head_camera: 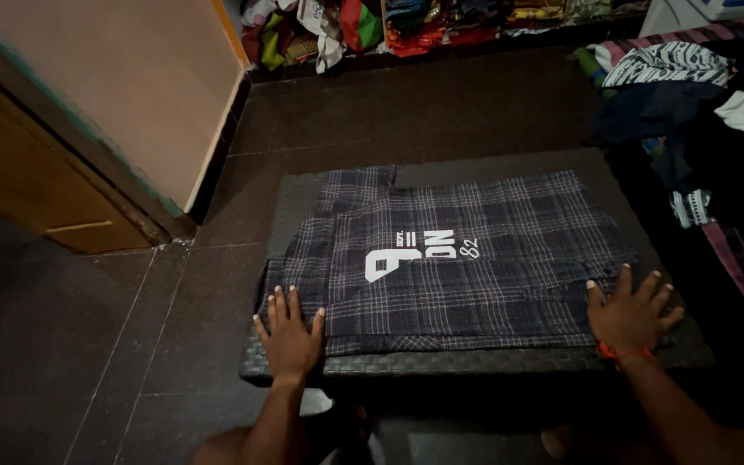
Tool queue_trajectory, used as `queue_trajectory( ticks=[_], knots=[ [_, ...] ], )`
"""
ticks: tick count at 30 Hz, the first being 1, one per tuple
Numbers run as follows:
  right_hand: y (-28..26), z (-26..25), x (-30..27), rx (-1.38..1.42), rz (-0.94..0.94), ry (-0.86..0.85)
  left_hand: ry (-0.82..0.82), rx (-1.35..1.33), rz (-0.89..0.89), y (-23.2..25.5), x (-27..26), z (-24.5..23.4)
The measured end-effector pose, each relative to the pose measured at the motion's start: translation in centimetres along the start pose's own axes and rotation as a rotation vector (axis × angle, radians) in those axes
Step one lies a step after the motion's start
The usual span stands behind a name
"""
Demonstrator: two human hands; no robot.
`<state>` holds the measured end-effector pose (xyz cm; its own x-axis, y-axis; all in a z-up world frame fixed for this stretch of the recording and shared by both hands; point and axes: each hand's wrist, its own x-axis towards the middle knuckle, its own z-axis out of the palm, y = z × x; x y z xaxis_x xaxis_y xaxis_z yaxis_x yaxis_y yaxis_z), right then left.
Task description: The person takes a shirt from a bed, lays it on a small table, folds it by hand, and then places the folded shirt into an open suitcase.
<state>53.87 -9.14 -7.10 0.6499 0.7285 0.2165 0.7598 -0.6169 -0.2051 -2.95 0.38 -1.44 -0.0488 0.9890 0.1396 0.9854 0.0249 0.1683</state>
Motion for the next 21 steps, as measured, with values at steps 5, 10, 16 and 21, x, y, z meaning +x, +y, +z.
queue_trajectory(
  ticks=[5, 10, 16, 21],
  knots=[
    [0.8, 0.6, 0.0, 0.025, -0.013, -0.016, 0.005, 0.021, -0.009, -0.2, -0.9, 0.2],
    [1.8, 1.6, -1.0, 0.016, -0.071, 0.040, -0.046, 0.059, -0.032, -0.9, -2.5, 0.5],
    [3.6, 2.6, -1.8, 0.023, -0.075, 0.028, -0.136, 0.068, -0.061, -1.1, -4.1, -0.6],
    [3.0, 1.4, -0.4, 0.069, 0.031, -0.138, -0.256, 0.026, -0.168, -0.2, -4.0, -2.8]
  ],
)
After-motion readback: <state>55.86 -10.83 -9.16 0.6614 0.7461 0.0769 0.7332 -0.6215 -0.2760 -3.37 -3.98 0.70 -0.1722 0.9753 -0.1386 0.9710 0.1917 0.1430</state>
